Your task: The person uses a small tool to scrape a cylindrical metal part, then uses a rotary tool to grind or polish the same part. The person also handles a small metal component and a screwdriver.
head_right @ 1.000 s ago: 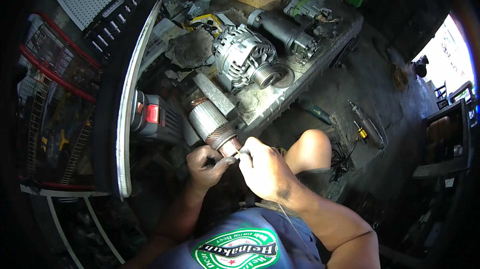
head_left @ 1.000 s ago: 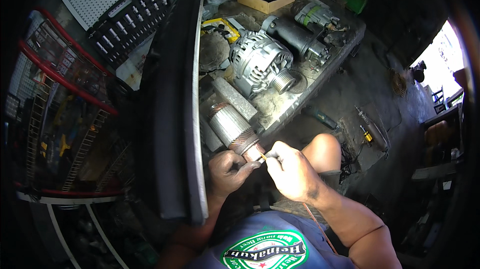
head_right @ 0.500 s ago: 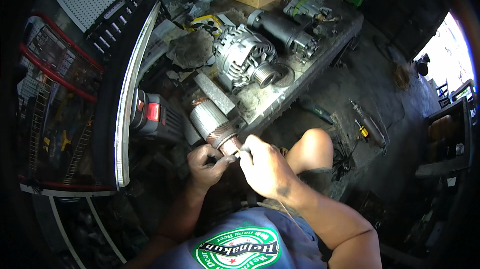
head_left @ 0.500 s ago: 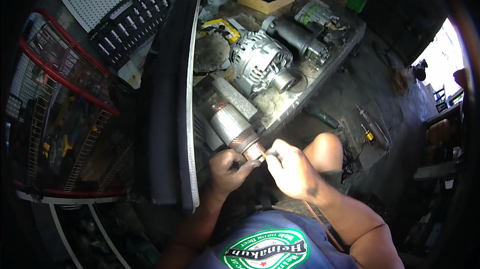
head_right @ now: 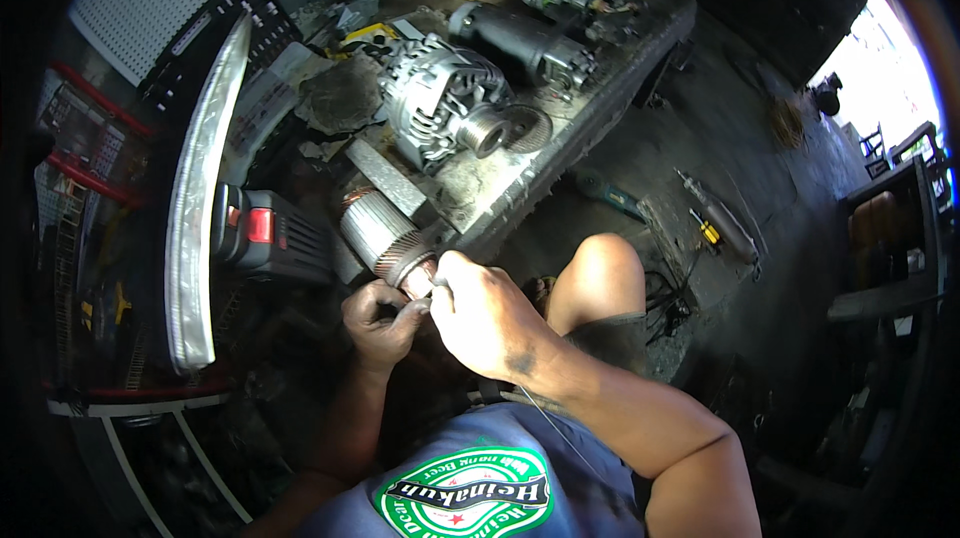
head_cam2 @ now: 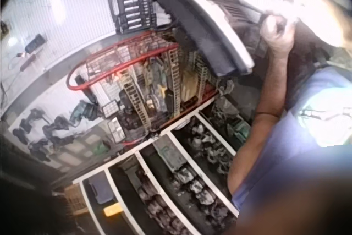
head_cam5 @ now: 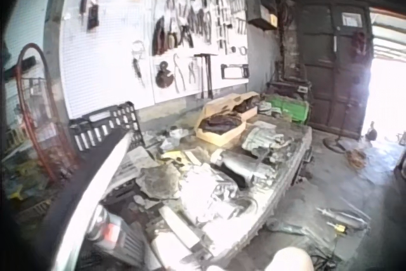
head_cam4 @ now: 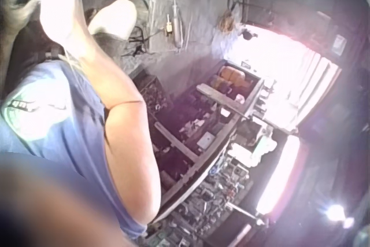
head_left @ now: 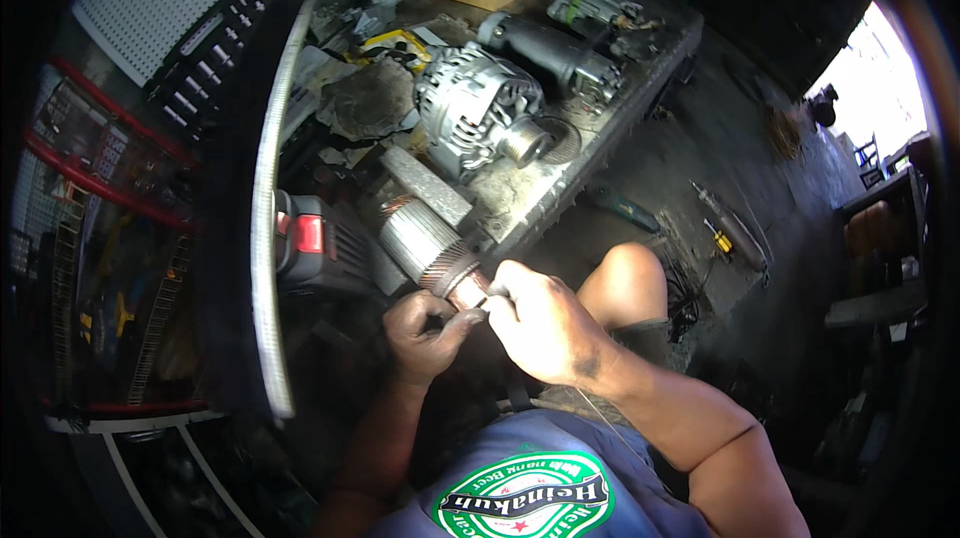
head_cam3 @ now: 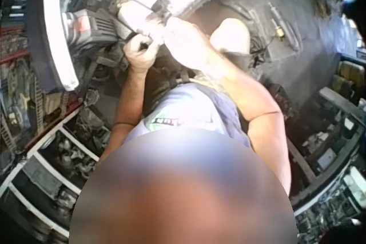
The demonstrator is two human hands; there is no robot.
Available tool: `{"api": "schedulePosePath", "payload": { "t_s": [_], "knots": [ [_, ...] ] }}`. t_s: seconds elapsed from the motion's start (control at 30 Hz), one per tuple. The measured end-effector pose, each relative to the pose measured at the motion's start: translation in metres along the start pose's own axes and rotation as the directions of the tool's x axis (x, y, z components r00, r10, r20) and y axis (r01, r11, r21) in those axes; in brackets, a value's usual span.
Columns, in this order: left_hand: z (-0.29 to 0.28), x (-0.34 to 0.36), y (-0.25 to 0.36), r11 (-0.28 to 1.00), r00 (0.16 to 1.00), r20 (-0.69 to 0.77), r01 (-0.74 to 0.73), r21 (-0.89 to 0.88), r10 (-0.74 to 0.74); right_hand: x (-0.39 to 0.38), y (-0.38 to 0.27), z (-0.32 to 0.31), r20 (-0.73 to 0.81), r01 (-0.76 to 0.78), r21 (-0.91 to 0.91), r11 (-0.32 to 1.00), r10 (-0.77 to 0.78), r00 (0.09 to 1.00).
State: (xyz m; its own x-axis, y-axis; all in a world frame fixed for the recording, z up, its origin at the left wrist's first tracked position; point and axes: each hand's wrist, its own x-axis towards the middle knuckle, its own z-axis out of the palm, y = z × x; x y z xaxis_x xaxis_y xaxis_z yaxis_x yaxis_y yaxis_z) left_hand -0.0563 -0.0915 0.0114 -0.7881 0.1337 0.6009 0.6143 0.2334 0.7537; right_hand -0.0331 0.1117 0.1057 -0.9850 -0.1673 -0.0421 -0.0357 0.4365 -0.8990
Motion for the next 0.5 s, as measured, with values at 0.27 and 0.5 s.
{"api": "schedulePosePath", "payload": {
  "t_s": [0.27, 0.5],
  "knots": [
    [0.002, -0.004, -0.002, 1.0, 1.0, -0.01, 0.016, -0.017, -0.016, -0.007, 0.008, -0.005, 0.018, 0.065, 0.062, 0.996, -0.066, 0.998],
    [-0.001, -0.006, -0.003, 0.999, 0.999, 0.01, 0.038, 0.003, -0.038, -0.044, 0.054, -0.031, 0.034, -0.227, 0.355, 0.907, 0.23, 0.973]
  ]
}}
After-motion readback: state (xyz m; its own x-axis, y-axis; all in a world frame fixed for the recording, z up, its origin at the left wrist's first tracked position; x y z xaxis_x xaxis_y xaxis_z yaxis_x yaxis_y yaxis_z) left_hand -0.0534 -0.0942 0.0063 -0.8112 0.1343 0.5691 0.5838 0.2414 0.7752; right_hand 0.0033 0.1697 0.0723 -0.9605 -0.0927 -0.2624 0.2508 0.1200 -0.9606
